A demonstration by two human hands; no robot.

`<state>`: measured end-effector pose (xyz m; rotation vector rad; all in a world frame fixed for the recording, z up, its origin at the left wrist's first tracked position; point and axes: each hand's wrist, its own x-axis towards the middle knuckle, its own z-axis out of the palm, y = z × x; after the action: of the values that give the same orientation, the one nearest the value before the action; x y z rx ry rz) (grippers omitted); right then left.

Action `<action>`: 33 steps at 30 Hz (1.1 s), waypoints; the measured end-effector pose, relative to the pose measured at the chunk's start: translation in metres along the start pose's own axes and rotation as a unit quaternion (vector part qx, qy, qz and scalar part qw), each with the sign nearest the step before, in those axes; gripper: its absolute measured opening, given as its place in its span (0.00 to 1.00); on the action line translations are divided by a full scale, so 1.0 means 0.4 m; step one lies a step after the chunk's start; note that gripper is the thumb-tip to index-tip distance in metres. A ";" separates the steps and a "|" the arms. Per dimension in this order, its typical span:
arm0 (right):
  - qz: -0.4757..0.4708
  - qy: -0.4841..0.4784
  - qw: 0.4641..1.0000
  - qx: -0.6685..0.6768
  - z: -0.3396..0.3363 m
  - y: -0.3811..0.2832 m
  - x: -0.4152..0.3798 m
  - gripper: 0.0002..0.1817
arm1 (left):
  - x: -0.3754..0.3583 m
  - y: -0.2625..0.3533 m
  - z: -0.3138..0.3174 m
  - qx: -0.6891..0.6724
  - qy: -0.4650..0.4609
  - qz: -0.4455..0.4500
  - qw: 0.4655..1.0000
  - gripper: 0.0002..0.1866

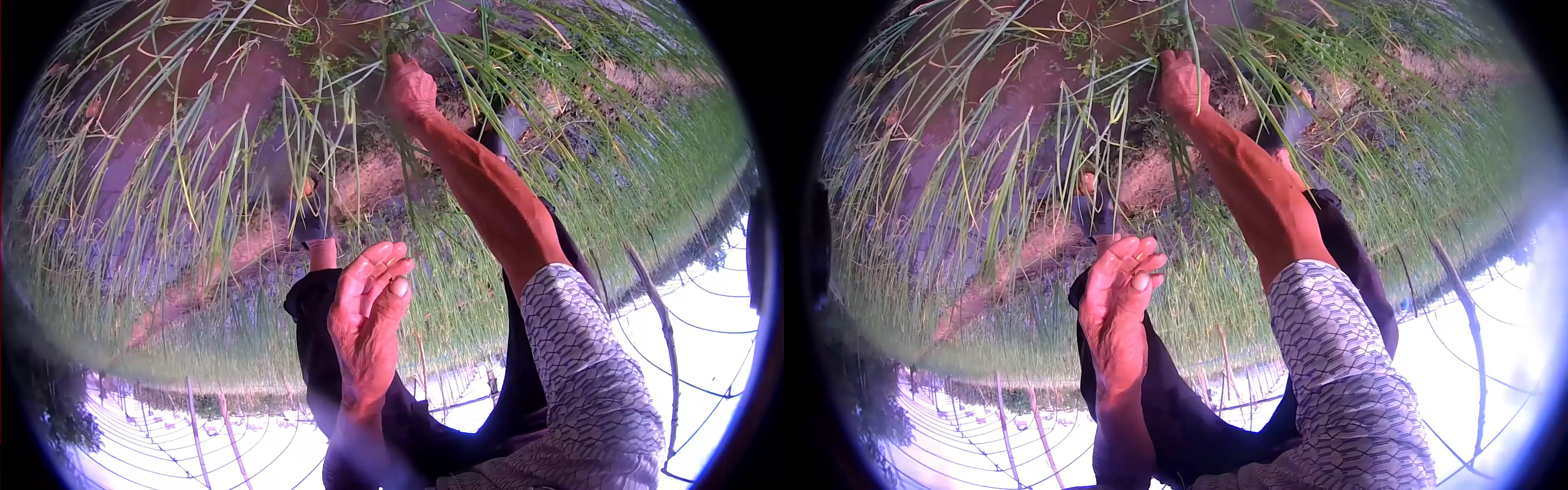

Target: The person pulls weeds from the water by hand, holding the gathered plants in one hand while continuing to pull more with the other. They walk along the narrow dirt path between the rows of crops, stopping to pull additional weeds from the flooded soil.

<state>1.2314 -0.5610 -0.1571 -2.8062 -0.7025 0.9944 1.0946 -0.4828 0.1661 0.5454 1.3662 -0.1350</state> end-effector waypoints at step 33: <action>0.218 -0.092 0.869 0.434 -0.223 0.228 0.108 0.10 | 0.048 -0.029 0.122 0.075 -0.007 -0.018 0.997 0.19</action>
<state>1.3516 -0.6163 -0.1325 -2.0771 0.3583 1.2351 1.1377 -0.5103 0.1495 0.6435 1.3595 -0.2723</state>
